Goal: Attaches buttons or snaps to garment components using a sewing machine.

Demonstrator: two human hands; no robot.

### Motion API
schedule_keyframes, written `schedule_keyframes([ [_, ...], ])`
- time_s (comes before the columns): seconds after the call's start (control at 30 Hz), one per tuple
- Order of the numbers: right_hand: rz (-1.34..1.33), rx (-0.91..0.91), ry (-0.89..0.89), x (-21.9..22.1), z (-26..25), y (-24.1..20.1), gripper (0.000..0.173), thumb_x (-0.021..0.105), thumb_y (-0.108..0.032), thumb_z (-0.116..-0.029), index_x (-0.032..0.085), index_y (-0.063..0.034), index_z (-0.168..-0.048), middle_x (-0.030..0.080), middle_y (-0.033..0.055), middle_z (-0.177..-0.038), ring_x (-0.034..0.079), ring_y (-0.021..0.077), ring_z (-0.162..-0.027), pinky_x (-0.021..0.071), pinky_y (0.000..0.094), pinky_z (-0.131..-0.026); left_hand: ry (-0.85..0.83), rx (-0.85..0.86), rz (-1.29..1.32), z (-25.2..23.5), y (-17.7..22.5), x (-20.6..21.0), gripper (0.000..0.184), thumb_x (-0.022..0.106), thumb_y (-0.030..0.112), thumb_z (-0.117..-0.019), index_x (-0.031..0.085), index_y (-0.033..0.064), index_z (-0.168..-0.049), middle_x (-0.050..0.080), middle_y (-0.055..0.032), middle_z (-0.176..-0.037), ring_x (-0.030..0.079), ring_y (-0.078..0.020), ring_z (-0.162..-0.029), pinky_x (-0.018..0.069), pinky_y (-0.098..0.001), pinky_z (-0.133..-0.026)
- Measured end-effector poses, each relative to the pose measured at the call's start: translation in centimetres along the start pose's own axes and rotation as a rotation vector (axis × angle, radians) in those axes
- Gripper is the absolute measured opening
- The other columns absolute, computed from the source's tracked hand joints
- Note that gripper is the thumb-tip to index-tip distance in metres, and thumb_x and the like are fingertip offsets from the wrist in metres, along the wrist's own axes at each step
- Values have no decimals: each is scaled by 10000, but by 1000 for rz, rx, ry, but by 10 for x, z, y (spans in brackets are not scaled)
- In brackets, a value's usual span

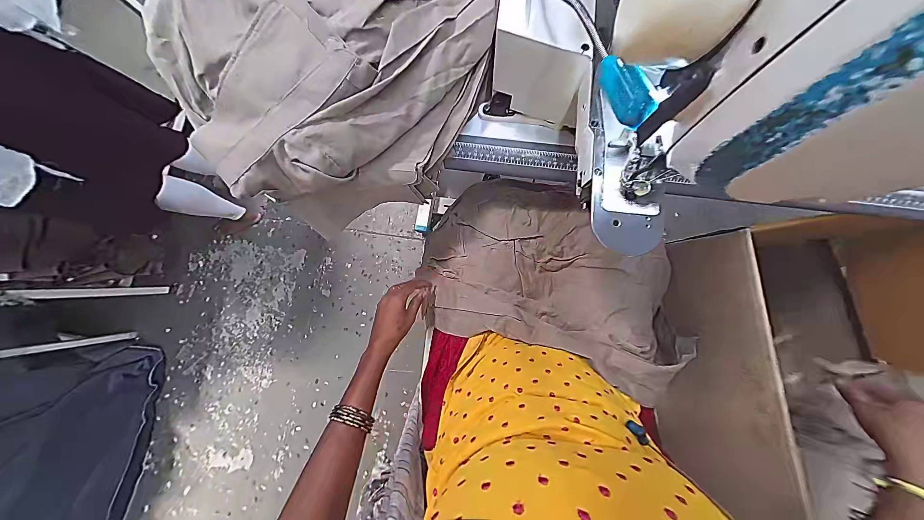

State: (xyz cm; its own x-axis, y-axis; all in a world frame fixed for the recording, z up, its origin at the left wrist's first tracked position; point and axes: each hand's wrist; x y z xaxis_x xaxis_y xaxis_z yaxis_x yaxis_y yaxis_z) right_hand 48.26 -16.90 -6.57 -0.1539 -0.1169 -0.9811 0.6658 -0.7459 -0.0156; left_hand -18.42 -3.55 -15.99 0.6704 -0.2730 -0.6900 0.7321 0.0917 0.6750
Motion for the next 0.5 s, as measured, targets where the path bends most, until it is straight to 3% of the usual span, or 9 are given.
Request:
schedule_keyframes([
  [0.07,-197,-238,119,12,15,-69,371,538,-221,-1042,658,60,-1255,624,359,-1250,585,525,-1204,403,671,-1048,-111,53,31,13,-25,11,384,587,157,-1027,623,17,-1382,582,-162,-1453,545,-311,-1366,392,-480,-1169],
  [0.13,-339,-465,167,26,35,-160,352,512,-208,-1061,677,61,-1216,658,319,-1207,626,464,-1167,451,592,-1045,-119,104,34,14,-38,32,442,568,143,-1021,563,5,-1441,517,-171,-1515,518,-314,-1393,387,-471,-1175],
  [0.23,-434,-840,-118,49,85,-285,316,562,-257,-1040,717,-38,-1207,697,190,-1206,661,332,-1155,517,534,-1003,11,72,-24,0,-38,37,387,499,93,-1007,647,24,-1358,612,-157,-1421,603,-340,-1299,452,-530,-1106],
  [0.3,-443,-1109,-256,49,126,-347,290,629,-289,-1010,748,-91,-1185,722,141,-1198,668,316,-1163,523,541,-982,83,38,63,-20,-35,12,350,469,99,-1037,661,-35,-1297,646,-220,-1341,610,-367,-1271,441,-538,-1113],
  [0.37,-452,-1307,-358,41,164,-383,468,650,-463,-981,697,-126,-1302,708,108,-1257,649,296,-1205,506,537,-1011,245,146,154,-34,-19,-23,294,509,101,-1036,687,-85,-1178,694,-246,-1201,677,-342,-1137,503,-521,-1034],
  [0.43,-458,-1395,-367,27,189,-401,670,665,-561,-936,593,-122,-1438,686,107,-1304,640,281,-1218,477,524,-1044,399,395,76,-40,29,-67,250,520,83,-1019,704,-75,-1078,722,-210,-1059,709,-277,-996,547,-477,-938],
  [0.47,-463,-1393,-337,20,192,-402,639,691,-497,-938,590,-114,-1439,694,107,-1294,648,279,-1210,474,521,-1053,460,523,2,-39,59,-90,262,505,87,-1019,711,-70,-1058,724,-212,-1048,709,-288,-994,547,-482,-937],
  [0.5,-473,-1340,-308,10,188,-396,511,717,-331,-941,636,-104,-1391,711,112,-1270,666,294,-1192,488,536,-1043,527,619,-67,-35,88,-114,279,485,103,-1028,709,-61,-1053,723,-211,-1045,708,-286,-989,548,-476,-934],
])
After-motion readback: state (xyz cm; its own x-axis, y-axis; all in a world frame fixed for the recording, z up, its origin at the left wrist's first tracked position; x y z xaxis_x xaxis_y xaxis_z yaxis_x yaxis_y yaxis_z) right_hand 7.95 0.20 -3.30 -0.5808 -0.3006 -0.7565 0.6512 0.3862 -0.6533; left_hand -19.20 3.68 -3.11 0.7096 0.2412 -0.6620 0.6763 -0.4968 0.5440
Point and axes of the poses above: each hand's wrist, its own z-axis away from the middle knuckle, its own x-axis out of the palm, y = z × x
